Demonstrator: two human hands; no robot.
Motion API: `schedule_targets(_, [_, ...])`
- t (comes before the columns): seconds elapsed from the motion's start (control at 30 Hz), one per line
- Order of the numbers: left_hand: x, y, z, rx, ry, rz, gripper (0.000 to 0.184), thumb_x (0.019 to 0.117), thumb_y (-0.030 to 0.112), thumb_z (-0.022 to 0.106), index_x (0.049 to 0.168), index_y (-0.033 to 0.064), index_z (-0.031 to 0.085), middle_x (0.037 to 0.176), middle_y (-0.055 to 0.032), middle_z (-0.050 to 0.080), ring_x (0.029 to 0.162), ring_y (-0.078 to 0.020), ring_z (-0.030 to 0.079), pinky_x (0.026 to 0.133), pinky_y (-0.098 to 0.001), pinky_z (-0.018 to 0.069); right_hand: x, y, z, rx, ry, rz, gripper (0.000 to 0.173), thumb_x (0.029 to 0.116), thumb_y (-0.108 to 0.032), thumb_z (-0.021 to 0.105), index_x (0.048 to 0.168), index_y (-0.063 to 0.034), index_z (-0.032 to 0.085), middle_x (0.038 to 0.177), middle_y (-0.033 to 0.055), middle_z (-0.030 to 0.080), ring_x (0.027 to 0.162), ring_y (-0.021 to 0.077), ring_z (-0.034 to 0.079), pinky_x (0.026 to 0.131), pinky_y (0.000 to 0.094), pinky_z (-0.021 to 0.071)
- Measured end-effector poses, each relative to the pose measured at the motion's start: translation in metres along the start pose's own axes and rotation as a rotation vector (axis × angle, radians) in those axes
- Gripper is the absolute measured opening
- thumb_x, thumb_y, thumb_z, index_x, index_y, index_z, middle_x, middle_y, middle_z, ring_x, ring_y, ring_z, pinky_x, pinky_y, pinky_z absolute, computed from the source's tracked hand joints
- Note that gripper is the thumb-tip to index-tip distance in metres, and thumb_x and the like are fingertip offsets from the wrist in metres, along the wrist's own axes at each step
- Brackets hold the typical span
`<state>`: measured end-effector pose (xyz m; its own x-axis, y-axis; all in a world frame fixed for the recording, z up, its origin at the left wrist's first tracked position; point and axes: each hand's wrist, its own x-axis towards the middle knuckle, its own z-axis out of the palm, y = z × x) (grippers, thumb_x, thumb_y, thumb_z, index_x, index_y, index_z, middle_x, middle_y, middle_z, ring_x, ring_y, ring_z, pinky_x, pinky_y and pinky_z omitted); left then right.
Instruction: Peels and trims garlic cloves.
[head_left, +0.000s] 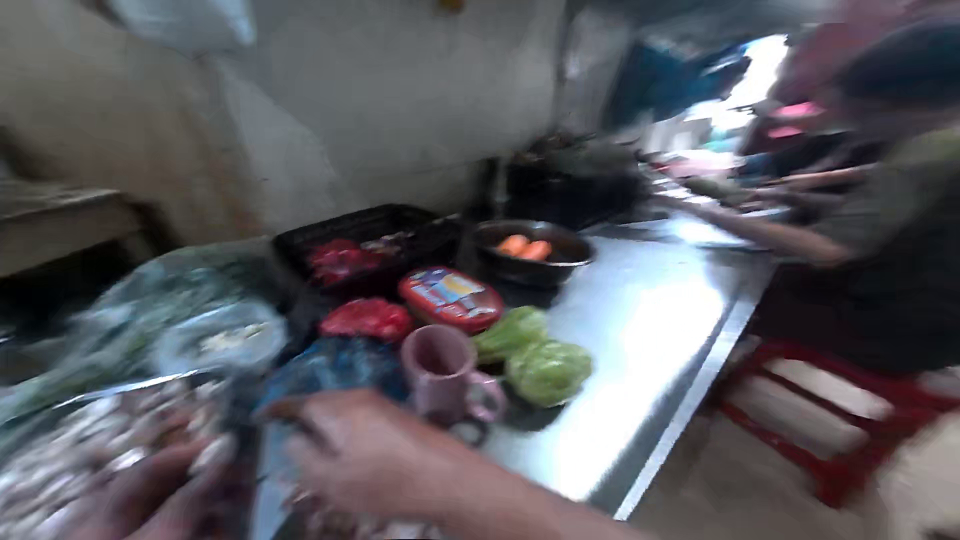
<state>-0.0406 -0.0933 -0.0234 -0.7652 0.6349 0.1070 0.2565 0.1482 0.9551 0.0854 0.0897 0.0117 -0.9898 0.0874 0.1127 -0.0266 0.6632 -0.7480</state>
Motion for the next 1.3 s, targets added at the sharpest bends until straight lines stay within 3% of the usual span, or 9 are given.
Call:
schedule_targets(0.07, [-0.005,0.009,0.010,0.015,0.048,-0.062,0.022,0.1000,0.015,0.062,0.118,0.0017,0.061,0.093,-0.0012,0.071,0.077,-0.0121,0.071,0.069,-0.0314,0.0614,0.002,0.001,0.002,0.028,-0.006,0.081,0.038,0.1079,-0.017,0.046,0.143,-0.0085,0.059,0.121,0.0173,0.069,0.109,0.0273,0.067,0.096,0.0471,0.0525])
schedule_targets(0.17, [-0.003,0.001,0.015,-0.122,0.083,-0.036,0.012,0.0975,0.008,0.064,0.108,0.0022,0.066,0.086,-0.0044,0.073,0.069,-0.0128,0.070,0.060,-0.0270,0.0593,0.006,0.010,0.011,0.054,0.028,0.102,0.033,0.1057,-0.022,0.051,0.134,-0.0134,0.066,0.099,0.0081,0.069,0.086,0.0159,0.065,0.079,0.0371,0.0541])
schedule_targets(0.3, [-0.002,0.000,0.014,-0.198,0.018,-0.053,0.008,0.0970,0.005,0.064,0.104,0.0030,0.066,0.087,-0.0045,0.072,0.072,-0.0119,0.070,0.061,-0.0248,0.0580,0.006,0.012,0.012,0.100,-0.007,0.125,0.028,0.1057,-0.022,0.051,0.122,-0.0076,0.068,0.089,0.0046,0.066,0.075,0.0103,0.062,0.070,0.0311,0.0530])
schedule_targets(0.4, [-0.004,-0.001,0.017,-0.209,-0.019,-0.048,0.009,0.0962,0.007,0.066,0.105,0.0039,0.067,0.087,-0.0041,0.072,0.072,-0.0116,0.070,0.062,-0.0246,0.0585,0.006,0.012,0.009,0.126,-0.044,0.138,0.027,0.1064,-0.022,0.049,0.120,-0.0069,0.068,0.088,0.0022,0.065,0.071,0.0073,0.060,0.066,0.0270,0.0510])
schedule_targets(0.7, [-0.005,-0.002,0.019,-0.161,-0.082,-0.031,0.015,0.0992,0.016,0.062,0.109,0.0053,0.067,0.090,-0.0024,0.072,0.075,-0.0110,0.070,0.064,-0.0243,0.0591,0.004,0.011,0.008,0.040,-0.063,0.089,0.034,0.1070,-0.022,0.046,0.133,-0.0074,0.064,0.097,0.0087,0.066,0.082,0.0148,0.062,0.076,0.0339,0.0528])
schedule_targets(0.87, [-0.006,-0.002,0.022,-0.190,-0.049,-0.040,0.013,0.1002,0.016,0.061,0.106,0.0053,0.066,0.088,-0.0027,0.071,0.074,-0.0117,0.070,0.064,-0.0251,0.0596,0.005,0.011,0.014,-0.083,-0.045,0.038,0.042,0.1082,-0.023,0.043,0.147,-0.0117,0.057,0.128,0.0135,0.067,0.116,0.0228,0.065,0.102,0.0426,0.0501])
schedule_targets(1.13, [-0.011,0.001,0.024,0.017,-0.046,-0.001,0.020,0.1002,0.025,0.061,0.109,0.0075,0.067,0.087,0.0022,0.071,0.075,-0.0072,0.069,0.067,-0.0239,0.0591,0.006,0.016,0.020,-0.163,0.016,0.021,0.039,0.1076,-0.021,0.042,0.140,-0.0126,0.061,0.118,0.0134,0.070,0.106,0.0259,0.067,0.093,0.0480,0.0531])
schedule_targets(1.3, [-0.006,-0.001,0.019,-0.040,-0.040,-0.031,0.016,0.1010,0.019,0.060,0.108,0.0064,0.067,0.088,0.0005,0.071,0.076,-0.0088,0.070,0.067,-0.0244,0.0596,0.006,0.015,0.017,-0.145,-0.009,0.019,0.042,0.1086,-0.024,0.041,0.147,-0.0162,0.057,0.123,0.0115,0.069,0.110,0.0235,0.067,0.096,0.0452,0.0522])
